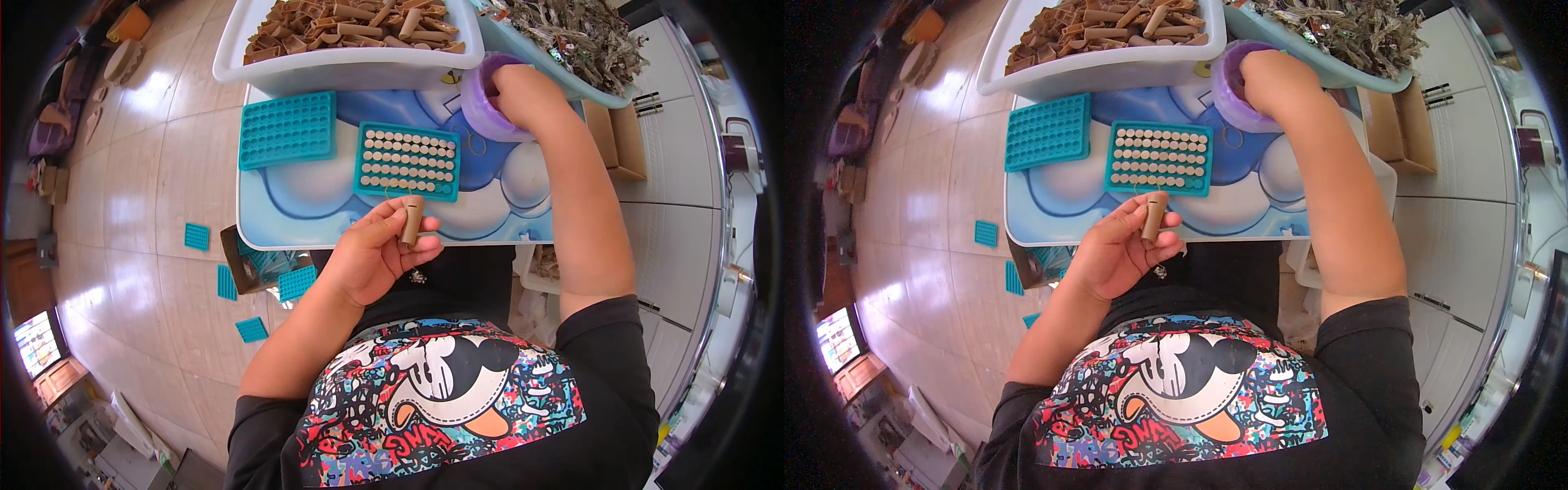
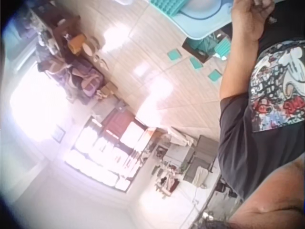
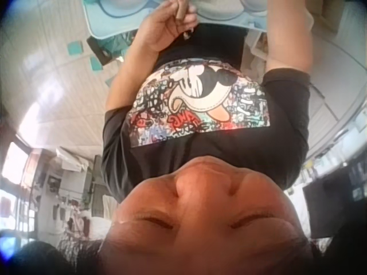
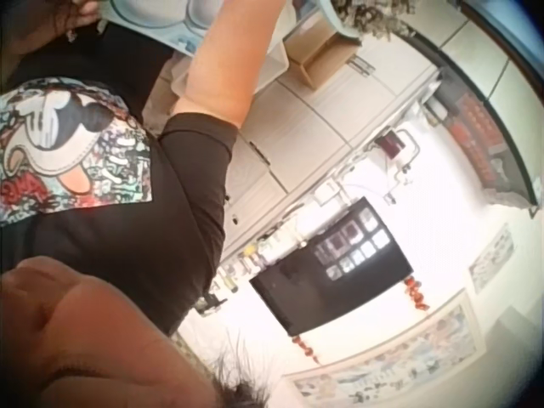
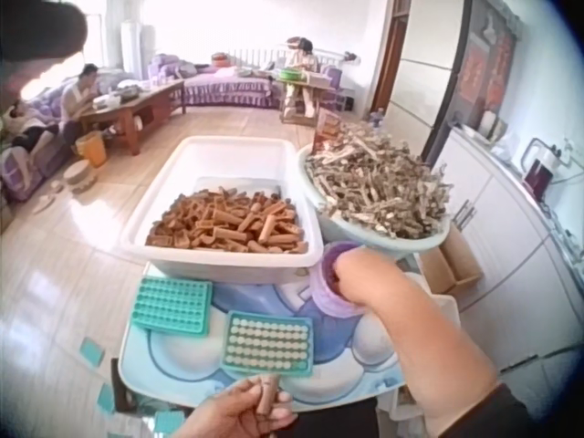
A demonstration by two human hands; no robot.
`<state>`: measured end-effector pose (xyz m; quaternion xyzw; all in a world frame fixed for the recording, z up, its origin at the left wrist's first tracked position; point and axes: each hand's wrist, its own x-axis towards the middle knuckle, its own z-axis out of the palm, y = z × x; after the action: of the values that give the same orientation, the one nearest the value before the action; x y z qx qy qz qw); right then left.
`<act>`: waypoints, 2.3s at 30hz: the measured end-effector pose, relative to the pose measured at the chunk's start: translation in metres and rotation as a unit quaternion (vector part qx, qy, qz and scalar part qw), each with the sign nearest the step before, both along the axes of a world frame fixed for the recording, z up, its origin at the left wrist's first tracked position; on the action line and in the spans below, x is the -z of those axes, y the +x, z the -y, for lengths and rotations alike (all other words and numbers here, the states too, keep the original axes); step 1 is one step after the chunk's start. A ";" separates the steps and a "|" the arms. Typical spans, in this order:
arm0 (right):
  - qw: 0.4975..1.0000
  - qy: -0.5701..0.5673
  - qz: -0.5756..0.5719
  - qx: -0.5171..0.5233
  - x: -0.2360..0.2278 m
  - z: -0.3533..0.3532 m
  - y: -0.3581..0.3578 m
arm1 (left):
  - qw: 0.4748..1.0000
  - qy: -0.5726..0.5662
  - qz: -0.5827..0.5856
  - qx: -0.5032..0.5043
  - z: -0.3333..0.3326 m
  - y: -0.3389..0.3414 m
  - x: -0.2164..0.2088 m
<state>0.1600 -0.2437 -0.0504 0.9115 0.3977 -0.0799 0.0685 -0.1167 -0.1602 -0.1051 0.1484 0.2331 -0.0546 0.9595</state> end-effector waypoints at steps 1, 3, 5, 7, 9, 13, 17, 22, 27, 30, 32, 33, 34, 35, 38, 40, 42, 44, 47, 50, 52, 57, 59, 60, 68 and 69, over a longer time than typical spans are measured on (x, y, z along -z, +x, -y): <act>1.000 -0.012 0.009 -0.002 0.003 -0.001 0.000 | 1.000 -0.005 0.011 -0.004 0.000 0.000 0.004; 1.000 0.000 0.008 0.000 0.004 0.000 0.000 | 1.000 -0.003 0.020 0.004 -0.001 0.000 0.004; 1.000 0.013 0.009 0.003 0.001 0.004 -0.001 | 1.000 0.005 0.006 -0.001 -0.001 -0.001 -0.001; 0.995 0.100 -0.015 -0.006 -0.005 0.011 -0.007 | 1.000 0.016 0.014 0.000 -0.002 -0.003 0.002; 0.983 0.184 -0.024 0.000 -0.008 0.019 -0.016 | 1.000 0.016 0.015 -0.010 -0.001 -0.003 0.004; 0.897 0.431 -0.070 0.068 -0.008 0.031 -0.043 | 0.998 0.023 0.059 -0.011 0.001 -0.006 0.011; 0.862 0.484 -0.109 0.102 0.008 0.045 -0.039 | 0.997 0.043 0.058 0.001 0.005 -0.002 0.002; 0.900 0.426 -0.036 0.086 -0.001 0.041 -0.045 | 0.999 0.041 0.032 -0.006 0.006 -0.005 0.006; 0.877 0.479 0.007 0.026 -0.002 0.045 -0.050 | 0.998 0.054 0.017 -0.009 0.007 -0.004 0.004; 0.857 0.511 -0.054 -0.045 0.003 0.052 -0.071 | 0.998 0.063 0.029 -0.009 0.007 -0.003 0.004; 0.841 0.523 -0.106 -0.092 0.005 0.055 -0.096 | 0.997 0.074 -0.019 -0.018 0.008 -0.003 -0.002; 0.844 0.515 -0.109 -0.100 0.005 0.053 -0.116 | 0.996 0.084 0.011 -0.019 0.008 -0.002 0.005; 0.848 0.507 -0.113 -0.109 0.004 0.052 -0.131 | 0.996 0.077 0.026 -0.019 0.007 -0.003 0.009; 0.848 0.507 -0.114 -0.107 0.007 0.054 -0.140 | 0.997 0.077 0.010 -0.015 0.007 -0.002 0.006; 0.843 0.500 -0.143 -0.136 0.023 0.059 -0.157 | 0.995 0.095 0.018 -0.004 0.007 -0.001 0.002; 0.836 0.509 -0.151 -0.139 0.028 0.059 -0.164 | 0.997 0.067 0.017 -0.023 0.010 0.000 0.002; 0.836 0.509 -0.150 -0.140 0.030 0.060 -0.166 | 0.998 0.056 -0.002 -0.021 0.010 -0.002 -0.004; 0.836 0.508 -0.149 -0.142 0.031 0.061 -0.166 | 0.997 0.069 0.013 -0.027 0.011 -0.001 -0.002; 0.834 0.511 -0.148 -0.147 0.031 0.060 -0.167 | 0.998 0.054 0.007 -0.024 0.010 -0.003 -0.006; 0.836 0.505 -0.158 -0.145 0.030 0.060 -0.167 | 0.997 0.060 0.028 -0.031 0.011 -0.003 0.001; 0.839 0.501 -0.150 -0.150 0.029 0.060 -0.166 | 0.998 0.061 0.007 -0.030 0.010 -0.004 -0.002; 0.843 0.491 -0.161 -0.149 0.028 0.062 -0.167 | 0.997 0.070 0.011 -0.030 0.012 -0.003 -0.006; 0.845 0.489 -0.153 -0.153 0.029 0.061 -0.167 | 0.996 0.080 0.026 -0.028 0.012 -0.002 -0.004; 0.845 0.489 -0.153 -0.153 0.028 0.061 -0.167 | 0.994 0.105 0.021 -0.027 0.013 -0.001 -0.004; 0.849 0.484 -0.173 -0.123 0.023 0.062 -0.172 | 0.994 0.106 -0.011 -0.022 0.012 -0.004 -0.005; 0.836 0.497 -0.211 -0.097 0.022 0.062 -0.173 | 0.993 0.113 -0.003 -0.021 0.012 -0.004 -0.002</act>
<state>-0.0132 -0.3058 -0.0724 0.7411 0.4748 -0.0546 -0.4715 -0.1211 -0.1722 -0.1032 0.2509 0.2442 -0.0079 0.9367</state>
